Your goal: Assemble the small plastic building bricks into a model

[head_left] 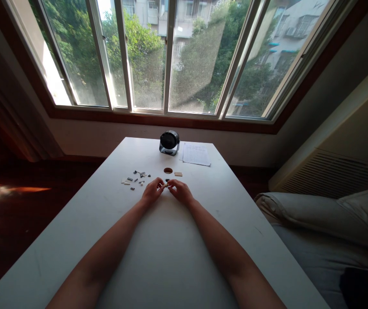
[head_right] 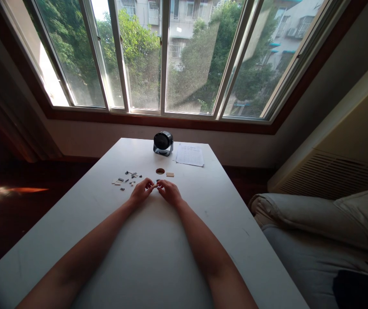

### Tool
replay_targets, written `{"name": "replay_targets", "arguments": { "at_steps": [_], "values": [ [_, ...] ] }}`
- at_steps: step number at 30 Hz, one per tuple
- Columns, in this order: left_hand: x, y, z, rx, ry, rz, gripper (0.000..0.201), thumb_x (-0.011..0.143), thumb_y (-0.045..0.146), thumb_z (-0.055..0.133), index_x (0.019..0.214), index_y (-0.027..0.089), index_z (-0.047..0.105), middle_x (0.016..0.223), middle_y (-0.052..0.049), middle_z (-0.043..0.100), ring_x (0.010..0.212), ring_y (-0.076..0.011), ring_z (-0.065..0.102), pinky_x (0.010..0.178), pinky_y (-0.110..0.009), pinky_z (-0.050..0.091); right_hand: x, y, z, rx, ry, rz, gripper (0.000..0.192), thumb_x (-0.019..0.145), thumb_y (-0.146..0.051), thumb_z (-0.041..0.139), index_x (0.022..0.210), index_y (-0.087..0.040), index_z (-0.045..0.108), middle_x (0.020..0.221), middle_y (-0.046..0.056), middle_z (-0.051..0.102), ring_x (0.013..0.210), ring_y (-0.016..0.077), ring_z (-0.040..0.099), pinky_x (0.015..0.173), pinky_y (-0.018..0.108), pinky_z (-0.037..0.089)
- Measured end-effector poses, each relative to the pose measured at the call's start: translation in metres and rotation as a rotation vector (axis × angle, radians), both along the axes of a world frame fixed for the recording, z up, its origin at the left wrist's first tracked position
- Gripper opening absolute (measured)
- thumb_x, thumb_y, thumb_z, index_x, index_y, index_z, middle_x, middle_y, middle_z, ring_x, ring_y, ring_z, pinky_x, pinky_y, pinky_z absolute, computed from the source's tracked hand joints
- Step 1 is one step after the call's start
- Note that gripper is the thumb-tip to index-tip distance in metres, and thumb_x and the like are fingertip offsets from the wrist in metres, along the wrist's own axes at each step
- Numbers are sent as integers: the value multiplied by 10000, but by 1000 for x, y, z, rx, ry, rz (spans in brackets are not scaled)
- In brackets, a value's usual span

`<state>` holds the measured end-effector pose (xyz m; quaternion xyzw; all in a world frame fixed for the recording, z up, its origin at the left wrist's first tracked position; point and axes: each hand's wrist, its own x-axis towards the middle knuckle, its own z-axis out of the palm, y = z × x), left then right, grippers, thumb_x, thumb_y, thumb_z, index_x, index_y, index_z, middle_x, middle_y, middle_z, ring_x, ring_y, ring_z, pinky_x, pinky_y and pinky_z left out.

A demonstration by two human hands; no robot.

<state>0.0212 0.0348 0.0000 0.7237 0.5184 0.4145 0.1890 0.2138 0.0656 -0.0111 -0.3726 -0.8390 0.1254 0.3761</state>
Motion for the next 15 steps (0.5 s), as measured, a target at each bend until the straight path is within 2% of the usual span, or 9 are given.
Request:
{"name": "replay_targets", "arguments": {
  "at_steps": [3, 8, 15],
  "values": [
    [0, -1, 0, -3, 13, 0, 137, 866, 352, 570, 922, 230, 598, 838, -7, 664, 747, -138, 612, 712, -259, 479, -1, -1, 0, 0, -10, -2, 190, 876, -224, 601, 1062, -251, 631, 946, 25, 689, 806, 154, 639, 747, 264, 489],
    [1, -3, 1, -6, 39, -1, 138, 872, 359, 557, 929, 240, 598, 826, 0, 663, 748, -138, 614, 708, -257, 476, -2, -2, 1, 3, -44, -18, 114, 900, -243, 581, 981, -246, 661, 867, 19, 686, 765, 152, 622, 725, 254, 467],
    [2, -6, 6, 6, 64, -12, 142, 874, 359, 551, 955, 247, 586, 863, 3, 678, 772, -139, 637, 717, -257, 487, -2, 0, -1, -14, -25, -25, 128, 894, -273, 600, 995, -238, 670, 861, 23, 690, 773, 157, 622, 739, 257, 464]
  ]
}}
